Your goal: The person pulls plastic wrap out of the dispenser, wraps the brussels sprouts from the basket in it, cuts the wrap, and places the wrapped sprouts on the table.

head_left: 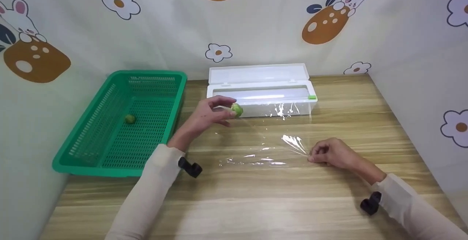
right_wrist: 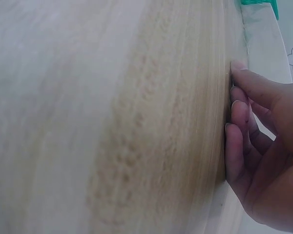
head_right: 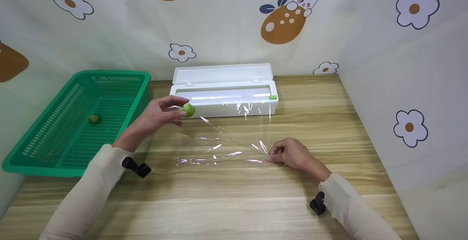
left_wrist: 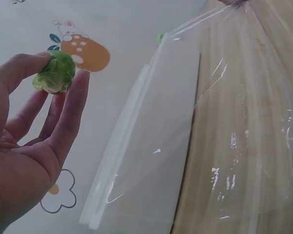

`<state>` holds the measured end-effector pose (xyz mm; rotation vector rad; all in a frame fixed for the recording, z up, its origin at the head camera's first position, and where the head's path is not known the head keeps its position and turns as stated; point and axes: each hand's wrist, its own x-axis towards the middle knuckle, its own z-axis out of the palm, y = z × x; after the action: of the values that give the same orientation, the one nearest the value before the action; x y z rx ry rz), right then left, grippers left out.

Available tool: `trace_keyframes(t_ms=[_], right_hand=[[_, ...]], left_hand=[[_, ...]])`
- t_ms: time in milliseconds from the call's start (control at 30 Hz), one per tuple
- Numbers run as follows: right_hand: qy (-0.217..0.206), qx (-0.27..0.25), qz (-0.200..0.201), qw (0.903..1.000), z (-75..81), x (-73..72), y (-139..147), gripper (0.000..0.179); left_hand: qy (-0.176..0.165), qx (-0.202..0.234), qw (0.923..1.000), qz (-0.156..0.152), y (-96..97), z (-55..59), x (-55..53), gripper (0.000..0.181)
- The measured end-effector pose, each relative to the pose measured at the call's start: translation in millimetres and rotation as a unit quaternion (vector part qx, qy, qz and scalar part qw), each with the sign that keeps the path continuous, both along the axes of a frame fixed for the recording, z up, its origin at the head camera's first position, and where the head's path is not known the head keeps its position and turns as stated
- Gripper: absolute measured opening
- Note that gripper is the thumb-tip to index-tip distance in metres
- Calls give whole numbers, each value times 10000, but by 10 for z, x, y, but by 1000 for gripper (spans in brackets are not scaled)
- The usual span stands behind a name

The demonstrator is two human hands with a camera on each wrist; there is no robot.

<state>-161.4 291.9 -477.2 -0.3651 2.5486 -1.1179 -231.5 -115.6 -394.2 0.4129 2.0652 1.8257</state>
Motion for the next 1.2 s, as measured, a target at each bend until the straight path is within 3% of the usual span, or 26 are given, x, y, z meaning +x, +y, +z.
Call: trace_keyframes(t_ms=[333,833,1200], right_hand=[[1,-16,-19,10000,-10,-1,6,14],[34,58,-54,10000,-14,1,10,16],[60,85,-56,9999,-9,8,9,17]], left_hand=[[-390,161,9988,-261,304,-270,61,44],[-1036,177,9943,-151,648,-650,112,55],[-980,-164,9932,-606,746,-773,202,47]])
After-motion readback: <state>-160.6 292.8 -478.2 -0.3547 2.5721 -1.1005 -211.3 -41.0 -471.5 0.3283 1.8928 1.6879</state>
